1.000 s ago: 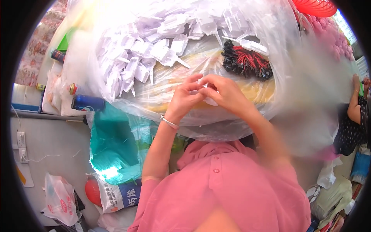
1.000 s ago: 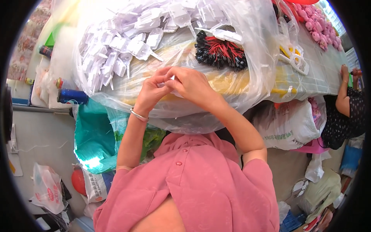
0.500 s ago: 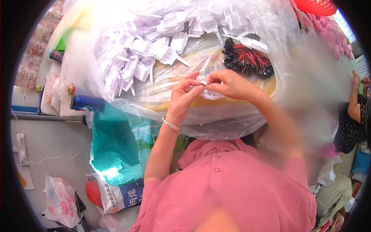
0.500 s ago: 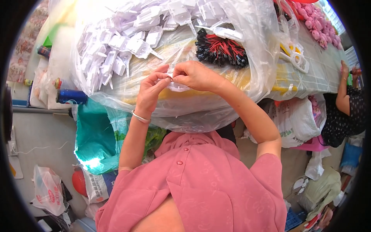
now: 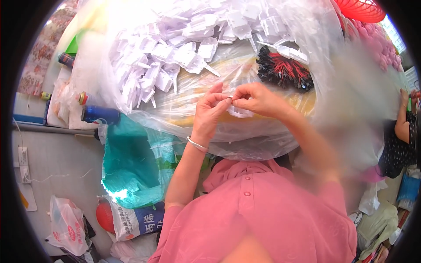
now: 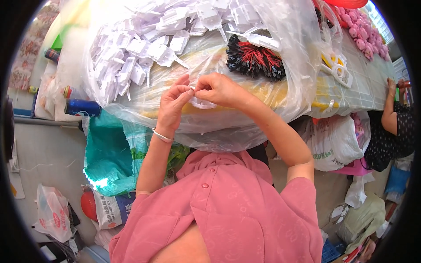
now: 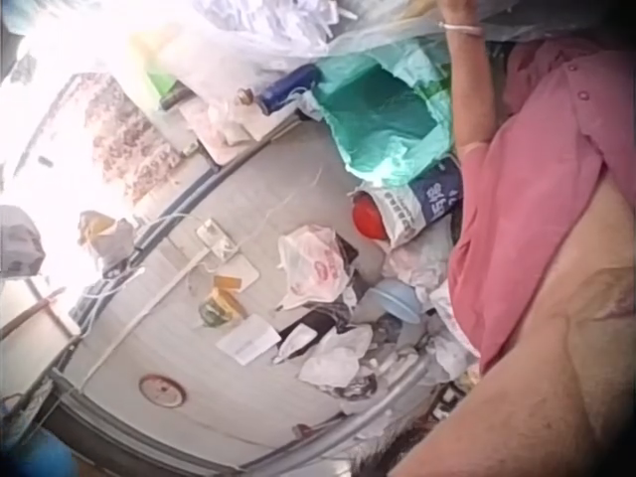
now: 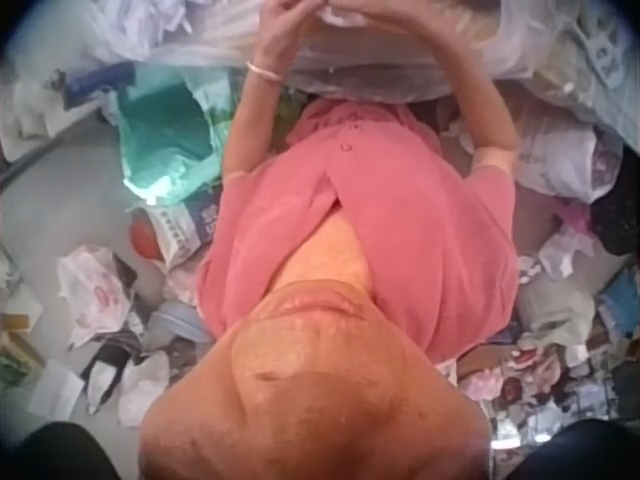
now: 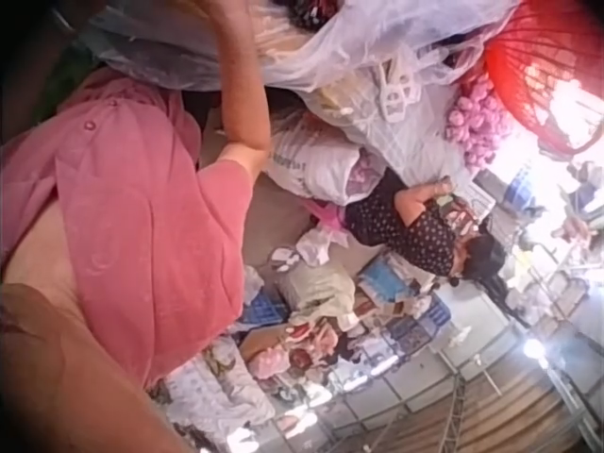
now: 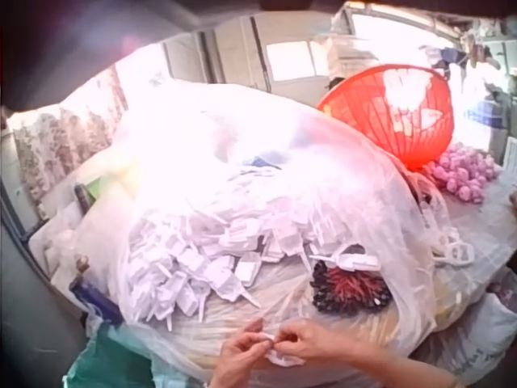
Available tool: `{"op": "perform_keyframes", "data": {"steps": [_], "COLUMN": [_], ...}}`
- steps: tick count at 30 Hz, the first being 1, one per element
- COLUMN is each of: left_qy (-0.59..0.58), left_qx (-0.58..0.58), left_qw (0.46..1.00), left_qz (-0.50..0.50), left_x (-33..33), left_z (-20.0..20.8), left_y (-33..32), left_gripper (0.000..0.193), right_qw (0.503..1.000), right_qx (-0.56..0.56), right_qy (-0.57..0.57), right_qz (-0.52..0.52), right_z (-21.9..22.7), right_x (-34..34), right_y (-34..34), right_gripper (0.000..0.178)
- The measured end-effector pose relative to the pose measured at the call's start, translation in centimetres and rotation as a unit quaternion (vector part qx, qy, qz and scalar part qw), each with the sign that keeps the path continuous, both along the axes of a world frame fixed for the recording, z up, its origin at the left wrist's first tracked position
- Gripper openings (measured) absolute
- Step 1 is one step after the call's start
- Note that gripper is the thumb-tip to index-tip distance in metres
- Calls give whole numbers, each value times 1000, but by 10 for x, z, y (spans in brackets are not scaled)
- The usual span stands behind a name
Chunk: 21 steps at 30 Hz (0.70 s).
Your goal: The person assembles small white plastic housings by hand, inserting wires and small internal parts into them.
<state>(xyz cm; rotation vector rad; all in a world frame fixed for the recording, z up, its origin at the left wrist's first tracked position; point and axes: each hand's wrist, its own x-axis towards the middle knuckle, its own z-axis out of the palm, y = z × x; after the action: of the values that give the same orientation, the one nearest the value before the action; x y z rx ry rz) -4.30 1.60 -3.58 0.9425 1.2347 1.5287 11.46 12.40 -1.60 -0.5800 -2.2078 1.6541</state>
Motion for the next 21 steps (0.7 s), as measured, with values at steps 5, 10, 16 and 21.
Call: {"op": "perform_keyframes", "data": {"steps": [5, 10, 16, 21], "left_qy": [6, 6, 28, -34], "left_qx": [-7, 0, 6, -13], "left_qw": [1000, 1000, 1000, 995], "left_qz": [20, 15, -12, -88], "left_x": [-5, -2, -1, -6], "left_z": [-1, 1, 4, 7], "left_y": [2, 3, 3, 7], "left_gripper": [10, 10, 12, 15], "right_qw": [962, 953, 963, 951], "right_qx": [193, 217, 157, 203], "right_qy": [48, 70, 68, 88], "right_qz": [-185, -197, -210, -217], "right_z": [10, 22, 15, 7], "right_x": [8, 2, -3, -2], "right_y": [-11, -36, -35, -31], "right_gripper": [15, 15, 14, 10]}}
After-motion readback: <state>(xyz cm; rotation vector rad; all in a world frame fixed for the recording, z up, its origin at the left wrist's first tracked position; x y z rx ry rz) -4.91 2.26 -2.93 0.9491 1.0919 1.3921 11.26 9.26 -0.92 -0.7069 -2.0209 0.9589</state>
